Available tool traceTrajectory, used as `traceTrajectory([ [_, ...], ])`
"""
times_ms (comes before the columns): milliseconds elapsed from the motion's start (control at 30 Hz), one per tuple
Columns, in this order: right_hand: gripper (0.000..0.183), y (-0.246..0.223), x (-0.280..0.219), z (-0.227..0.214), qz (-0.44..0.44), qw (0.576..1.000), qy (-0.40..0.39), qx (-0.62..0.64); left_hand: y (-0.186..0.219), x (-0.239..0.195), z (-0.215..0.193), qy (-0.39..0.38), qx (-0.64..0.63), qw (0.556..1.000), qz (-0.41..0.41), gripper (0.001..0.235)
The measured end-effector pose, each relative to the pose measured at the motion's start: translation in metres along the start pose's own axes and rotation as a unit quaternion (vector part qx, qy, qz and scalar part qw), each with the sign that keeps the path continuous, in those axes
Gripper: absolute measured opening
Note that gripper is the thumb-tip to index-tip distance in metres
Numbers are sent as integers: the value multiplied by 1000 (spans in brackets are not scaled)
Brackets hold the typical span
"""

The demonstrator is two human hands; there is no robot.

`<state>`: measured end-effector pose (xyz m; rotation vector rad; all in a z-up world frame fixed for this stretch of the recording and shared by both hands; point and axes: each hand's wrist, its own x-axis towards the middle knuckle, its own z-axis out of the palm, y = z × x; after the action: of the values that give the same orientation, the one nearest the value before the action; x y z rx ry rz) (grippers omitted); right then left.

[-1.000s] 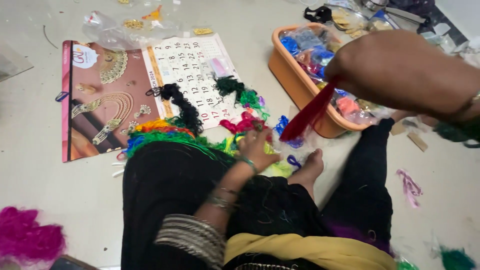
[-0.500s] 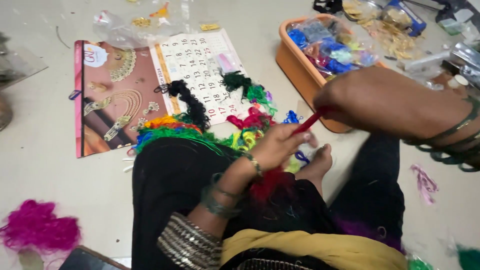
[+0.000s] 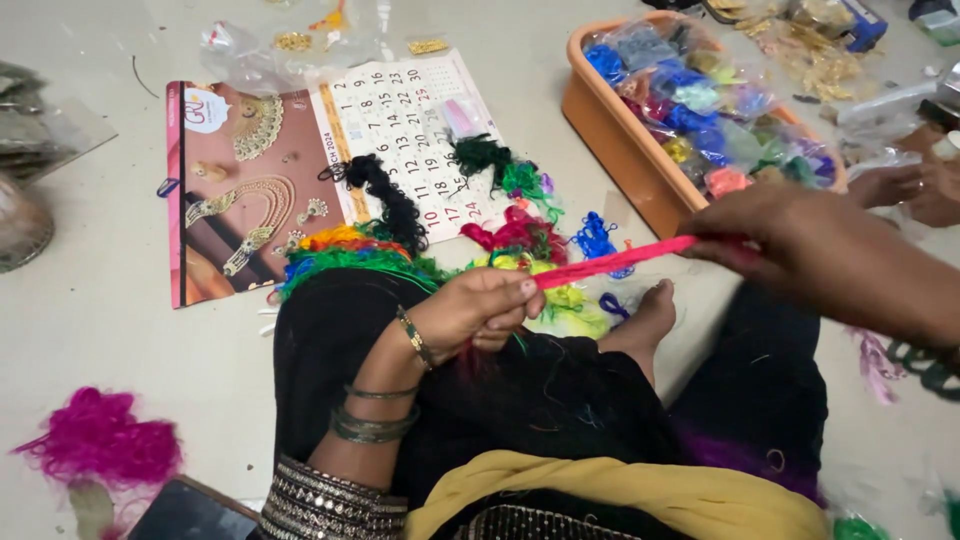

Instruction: The person sits on the floor and works with bundles of red and pink synthetic craft fiber. They pull strands from a bundle, fold and align the fibers, wrap a band around the middle to secure a folded bundle, and fluff and separate the fibers by hand.

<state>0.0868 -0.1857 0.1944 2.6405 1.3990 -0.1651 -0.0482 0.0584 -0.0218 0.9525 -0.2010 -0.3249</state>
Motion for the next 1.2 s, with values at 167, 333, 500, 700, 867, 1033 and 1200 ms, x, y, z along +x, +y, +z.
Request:
traceTrajectory([
  [167, 40, 7, -21, 25, -8, 996, 60, 70, 9, -3, 11, 19, -79, 997, 1, 30],
  [333, 36, 10, -34, 37, -42, 983, 150, 93, 5, 1, 11, 42, -46, 998, 0, 28],
  [500, 31, -27, -25, -20, 195, 978, -19, 76, -17, 21, 6, 166, 310, 936, 30, 25],
  [700, 33, 6, 4, -29, 104, 991, -67, -61, 15, 16, 25, 235, 453, 849, 140, 49],
  [867, 28, -4, 22, -29, 62, 988, -131, -46, 32, 21, 37, 228, 446, 855, 135, 53],
  [1033, 25, -39, 30, -34, 40, 981, -167, -84, 26, 57, 62, 193, 455, 845, 205, 72],
  [1200, 25, -50, 41, -42, 27, 971, -175, -160, -23, 106, 55, 170, 416, 863, 232, 23],
])
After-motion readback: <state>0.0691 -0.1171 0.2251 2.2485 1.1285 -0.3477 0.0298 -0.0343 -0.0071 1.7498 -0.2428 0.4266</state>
